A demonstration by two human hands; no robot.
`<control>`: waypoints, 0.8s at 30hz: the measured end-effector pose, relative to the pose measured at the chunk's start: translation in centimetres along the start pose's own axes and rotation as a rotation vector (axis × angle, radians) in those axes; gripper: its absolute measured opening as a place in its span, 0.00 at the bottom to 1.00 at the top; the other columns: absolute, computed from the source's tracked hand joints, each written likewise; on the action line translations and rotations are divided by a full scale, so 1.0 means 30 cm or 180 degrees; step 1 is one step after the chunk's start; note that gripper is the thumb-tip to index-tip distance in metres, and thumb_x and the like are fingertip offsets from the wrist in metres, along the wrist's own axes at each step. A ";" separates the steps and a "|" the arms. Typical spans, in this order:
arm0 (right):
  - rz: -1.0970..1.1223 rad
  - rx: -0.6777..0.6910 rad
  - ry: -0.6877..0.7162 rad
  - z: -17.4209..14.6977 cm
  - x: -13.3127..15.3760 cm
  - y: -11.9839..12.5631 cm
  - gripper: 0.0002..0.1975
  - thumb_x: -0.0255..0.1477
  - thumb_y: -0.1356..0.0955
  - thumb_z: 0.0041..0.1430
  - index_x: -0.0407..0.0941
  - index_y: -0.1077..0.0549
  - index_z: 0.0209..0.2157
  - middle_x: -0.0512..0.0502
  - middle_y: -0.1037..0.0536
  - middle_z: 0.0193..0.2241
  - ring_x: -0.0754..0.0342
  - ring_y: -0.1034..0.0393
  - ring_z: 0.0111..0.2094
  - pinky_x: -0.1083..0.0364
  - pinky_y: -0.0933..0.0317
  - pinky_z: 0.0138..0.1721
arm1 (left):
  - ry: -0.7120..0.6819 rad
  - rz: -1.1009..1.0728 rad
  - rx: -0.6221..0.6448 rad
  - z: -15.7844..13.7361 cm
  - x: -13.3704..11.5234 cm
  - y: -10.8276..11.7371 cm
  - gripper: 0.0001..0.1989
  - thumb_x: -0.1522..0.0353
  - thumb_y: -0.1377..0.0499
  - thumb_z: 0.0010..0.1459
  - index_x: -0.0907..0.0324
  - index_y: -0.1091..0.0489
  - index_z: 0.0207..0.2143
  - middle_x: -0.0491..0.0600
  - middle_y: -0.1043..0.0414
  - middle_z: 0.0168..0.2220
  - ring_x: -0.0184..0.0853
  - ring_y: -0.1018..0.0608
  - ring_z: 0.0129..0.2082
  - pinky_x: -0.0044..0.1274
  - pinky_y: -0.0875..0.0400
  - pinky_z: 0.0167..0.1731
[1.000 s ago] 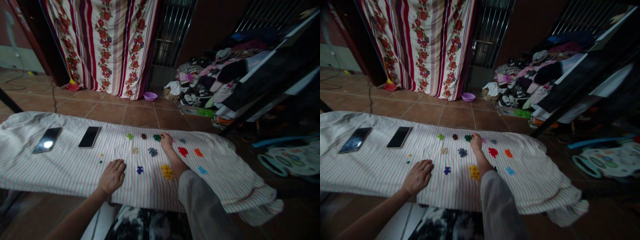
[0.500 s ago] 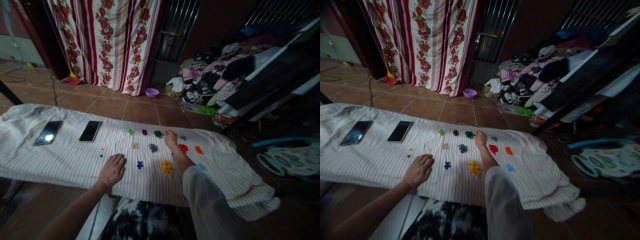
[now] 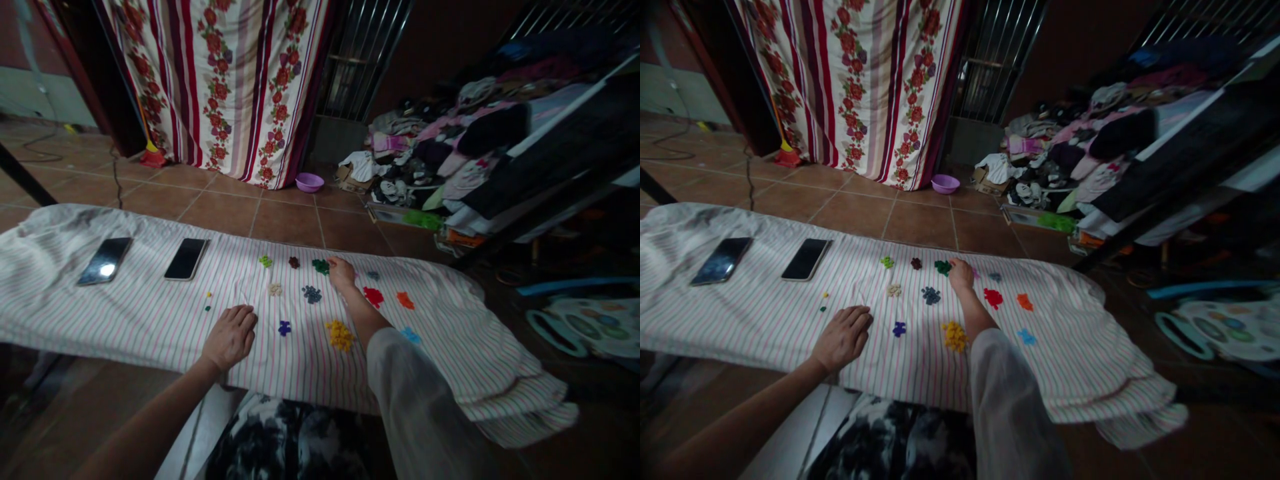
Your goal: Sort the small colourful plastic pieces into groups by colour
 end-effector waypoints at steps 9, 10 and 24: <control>0.0150 -0.0208 0.0271 -0.030 0.144 0.066 0.20 0.18 0.41 0.54 0.45 0.22 0.41 0.43 0.21 0.40 0.51 0.26 0.43 0.54 0.37 0.47 | -0.0014 -0.0019 -0.0009 -0.005 0.001 -0.003 0.10 0.73 0.49 0.56 0.59 0.32 0.40 0.54 0.29 0.45 0.41 0.30 0.47 0.34 0.33 0.45; 0.0255 -0.0192 0.0339 -0.036 0.183 0.066 0.19 0.18 0.40 0.54 0.45 0.22 0.40 0.44 0.21 0.40 0.51 0.27 0.43 0.54 0.37 0.48 | -0.0017 -0.0007 -0.0022 -0.007 0.001 -0.003 0.10 0.73 0.50 0.56 0.59 0.32 0.40 0.54 0.29 0.46 0.41 0.30 0.47 0.34 0.33 0.45; 0.1515 0.1563 0.2031 -0.526 0.955 -0.253 0.13 0.19 0.34 0.53 0.48 0.21 0.34 0.51 0.20 0.33 0.56 0.27 0.36 0.58 0.35 0.42 | 0.0101 0.0041 0.0251 -0.034 0.034 -0.081 0.14 0.69 0.50 0.56 0.62 0.28 0.40 0.57 0.26 0.38 0.46 0.27 0.43 0.40 0.33 0.45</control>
Point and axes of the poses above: each hand's wrist, its own z-axis towards the middle knuckle, its own y-axis out of the back of the hand, x = y × z, the point moved 9 cm from there along z, towards the middle knuckle
